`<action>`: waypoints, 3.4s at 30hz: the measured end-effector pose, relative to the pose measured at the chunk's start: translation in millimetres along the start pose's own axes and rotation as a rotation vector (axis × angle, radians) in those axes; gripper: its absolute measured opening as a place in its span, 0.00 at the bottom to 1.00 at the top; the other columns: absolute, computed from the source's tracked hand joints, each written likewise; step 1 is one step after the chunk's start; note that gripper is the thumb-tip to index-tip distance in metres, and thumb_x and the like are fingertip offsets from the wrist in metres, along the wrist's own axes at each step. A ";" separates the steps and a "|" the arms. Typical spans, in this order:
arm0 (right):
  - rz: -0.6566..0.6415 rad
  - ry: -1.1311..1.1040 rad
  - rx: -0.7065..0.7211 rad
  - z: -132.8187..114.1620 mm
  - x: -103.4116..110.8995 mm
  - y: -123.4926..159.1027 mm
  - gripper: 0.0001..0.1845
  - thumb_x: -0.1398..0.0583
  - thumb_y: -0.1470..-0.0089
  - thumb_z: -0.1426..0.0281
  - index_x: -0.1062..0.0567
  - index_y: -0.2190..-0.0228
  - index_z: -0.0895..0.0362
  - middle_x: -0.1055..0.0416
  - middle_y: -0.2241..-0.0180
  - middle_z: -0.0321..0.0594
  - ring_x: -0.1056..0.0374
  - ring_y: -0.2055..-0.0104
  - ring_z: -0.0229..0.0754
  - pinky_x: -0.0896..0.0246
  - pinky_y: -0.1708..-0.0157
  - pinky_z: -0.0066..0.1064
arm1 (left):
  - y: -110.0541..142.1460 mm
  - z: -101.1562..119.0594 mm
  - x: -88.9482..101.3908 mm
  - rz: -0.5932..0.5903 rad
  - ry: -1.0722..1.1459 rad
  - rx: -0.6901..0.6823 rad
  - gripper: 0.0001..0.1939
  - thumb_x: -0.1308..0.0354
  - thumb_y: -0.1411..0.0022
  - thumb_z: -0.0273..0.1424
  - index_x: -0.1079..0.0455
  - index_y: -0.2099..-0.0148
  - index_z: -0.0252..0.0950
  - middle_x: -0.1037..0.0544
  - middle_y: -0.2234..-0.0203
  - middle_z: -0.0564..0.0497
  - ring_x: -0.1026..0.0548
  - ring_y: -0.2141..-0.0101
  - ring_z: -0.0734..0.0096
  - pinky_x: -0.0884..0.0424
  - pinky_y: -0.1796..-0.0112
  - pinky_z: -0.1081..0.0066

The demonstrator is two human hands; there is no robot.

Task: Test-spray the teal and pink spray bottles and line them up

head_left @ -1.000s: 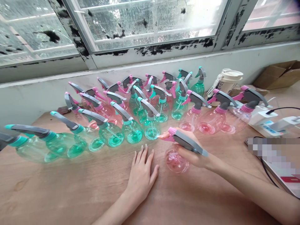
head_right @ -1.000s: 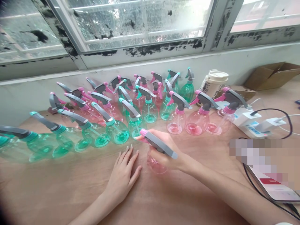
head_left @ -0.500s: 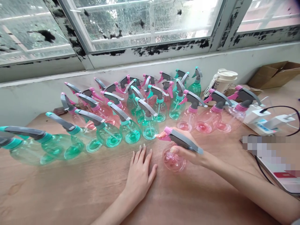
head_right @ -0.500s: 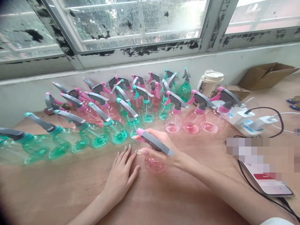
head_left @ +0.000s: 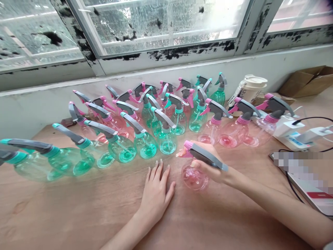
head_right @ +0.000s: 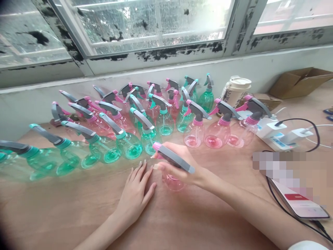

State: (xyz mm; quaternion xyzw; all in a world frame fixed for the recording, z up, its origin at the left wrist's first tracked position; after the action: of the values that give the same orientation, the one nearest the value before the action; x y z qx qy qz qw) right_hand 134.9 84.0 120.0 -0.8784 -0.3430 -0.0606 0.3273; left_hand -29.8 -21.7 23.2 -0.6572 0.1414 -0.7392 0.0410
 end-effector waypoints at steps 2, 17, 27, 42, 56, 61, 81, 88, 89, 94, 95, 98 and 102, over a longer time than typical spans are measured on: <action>0.014 0.014 -0.001 -0.2 -0.5 -0.5 0.19 0.45 0.39 0.53 0.29 0.71 0.55 0.31 0.75 0.36 0.33 0.73 0.39 0.38 0.71 0.31 | 0.0 -0.1 -0.4 0.008 -0.015 -0.004 0.23 0.51 0.31 0.37 0.37 0.37 0.35 0.36 0.37 0.36 0.39 0.38 0.50 0.40 0.42 0.46; 0.055 -0.013 -0.036 6.3 -3.8 5.6 0.16 0.43 0.38 0.58 0.25 0.54 0.53 0.24 0.61 0.41 0.27 0.62 0.43 0.33 0.61 0.34 | -0.2 0.2 -0.7 0.012 -0.014 -0.007 0.23 0.51 0.31 0.36 0.38 0.37 0.33 0.37 0.38 0.35 0.38 0.38 0.49 0.39 0.42 0.45; 0.066 -0.002 -0.022 3.3 -4.1 4.4 0.20 0.45 0.37 0.57 0.25 0.49 0.52 0.22 0.59 0.44 0.25 0.61 0.45 0.29 0.62 0.36 | 0.1 -0.3 -1.9 0.011 -0.033 -0.022 0.23 0.51 0.30 0.37 0.38 0.37 0.33 0.37 0.37 0.35 0.39 0.37 0.49 0.39 0.42 0.45; 0.004 -0.098 -0.131 3.6 -5.7 1.4 0.06 0.41 0.40 0.66 0.27 0.63 0.55 0.28 0.68 0.36 0.33 0.71 0.36 0.36 0.68 0.29 | -0.5 0.7 -1.1 0.016 -0.040 -0.010 0.22 0.51 0.31 0.36 0.36 0.38 0.33 0.35 0.38 0.35 0.38 0.38 0.48 0.38 0.42 0.45; 0.077 -0.072 -0.157 4.4 -6.7 7.3 0.12 0.42 0.39 0.62 0.27 0.57 0.55 0.30 0.69 0.35 0.38 0.76 0.33 0.39 0.72 0.28 | -0.3 0.7 -1.5 0.014 -0.033 -0.011 0.23 0.51 0.30 0.36 0.37 0.38 0.32 0.36 0.38 0.34 0.39 0.38 0.48 0.39 0.42 0.44; 0.098 -0.037 -0.153 3.5 -6.7 6.9 0.15 0.42 0.39 0.63 0.26 0.54 0.55 0.30 0.68 0.37 0.37 0.73 0.36 0.38 0.69 0.30 | -0.3 0.5 -2.3 0.013 -0.034 -0.013 0.23 0.51 0.31 0.36 0.37 0.38 0.32 0.36 0.38 0.33 0.38 0.38 0.48 0.38 0.43 0.44; 0.097 -0.038 -0.118 3.9 -7.1 4.6 0.04 0.40 0.42 0.68 0.29 0.63 0.55 0.32 0.73 0.32 0.39 0.77 0.32 0.41 0.75 0.27 | -0.7 0.7 -1.7 0.001 -0.026 0.001 0.22 0.51 0.31 0.36 0.36 0.38 0.33 0.36 0.38 0.35 0.39 0.37 0.49 0.40 0.42 0.46; 0.087 -0.011 -0.088 0.9 -6.9 -0.5 0.10 0.40 0.41 0.69 0.35 0.73 0.55 0.39 0.78 0.29 0.43 0.78 0.32 0.43 0.75 0.27 | -0.4 0.1 -0.5 -0.009 -0.016 -0.001 0.23 0.51 0.30 0.36 0.38 0.37 0.33 0.38 0.37 0.34 0.40 0.37 0.49 0.40 0.42 0.45; 0.081 -0.018 -0.094 1.4 -7.3 0.0 0.09 0.40 0.41 0.68 0.34 0.72 0.55 0.38 0.77 0.30 0.43 0.78 0.33 0.43 0.76 0.27 | -0.4 0.2 -0.4 -0.005 -0.014 -0.002 0.23 0.51 0.30 0.36 0.38 0.37 0.33 0.37 0.37 0.34 0.39 0.37 0.49 0.40 0.42 0.45; 0.102 -0.059 -0.150 5.7 -8.1 5.8 0.14 0.39 0.43 0.63 0.28 0.56 0.56 0.30 0.70 0.34 0.45 0.81 0.30 0.42 0.79 0.27 | -0.1 0.1 -2.3 0.005 0.000 -0.001 0.23 0.51 0.31 0.36 0.38 0.37 0.33 0.37 0.38 0.34 0.39 0.38 0.48 0.41 0.42 0.45; 0.110 -0.054 -0.154 6.2 -8.0 7.0 0.16 0.38 0.43 0.63 0.28 0.55 0.56 0.29 0.69 0.35 0.45 0.82 0.30 0.41 0.79 0.27 | -0.1 0.0 -2.7 0.007 0.002 0.001 0.23 0.51 0.31 0.36 0.37 0.37 0.32 0.37 0.38 0.34 0.39 0.38 0.48 0.41 0.42 0.44; 0.131 -0.019 -0.147 7.3 -8.0 10.1 0.18 0.37 0.45 0.61 0.27 0.54 0.54 0.26 0.65 0.40 0.39 0.79 0.34 0.37 0.76 0.30 | 0.0 0.0 -3.0 0.012 0.009 0.008 0.23 0.51 0.31 0.36 0.37 0.38 0.33 0.37 0.37 0.35 0.39 0.38 0.48 0.40 0.42 0.45; 0.195 -0.045 -0.126 10.4 -10.4 14.8 0.25 0.35 0.47 0.59 0.31 0.50 0.50 0.26 0.56 0.45 0.27 0.63 0.45 0.32 0.72 0.30 | -0.1 1.5 -0.9 0.000 0.012 0.016 0.22 0.50 0.31 0.36 0.36 0.39 0.34 0.37 0.37 0.35 0.39 0.38 0.49 0.41 0.41 0.45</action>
State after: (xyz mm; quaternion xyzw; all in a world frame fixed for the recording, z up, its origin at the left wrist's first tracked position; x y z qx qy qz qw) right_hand 135.3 76.4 100.6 -0.9276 -0.2585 -0.0302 0.2679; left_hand -28.2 -21.6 22.5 -0.6523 0.1356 -0.7443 0.0454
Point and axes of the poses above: each hand's wrist, its own y-axis away from the middle knuckle, its own x-axis out of the back of the hand, z = x × y, the point moved 4 cm from there along -y, towards the middle knuckle
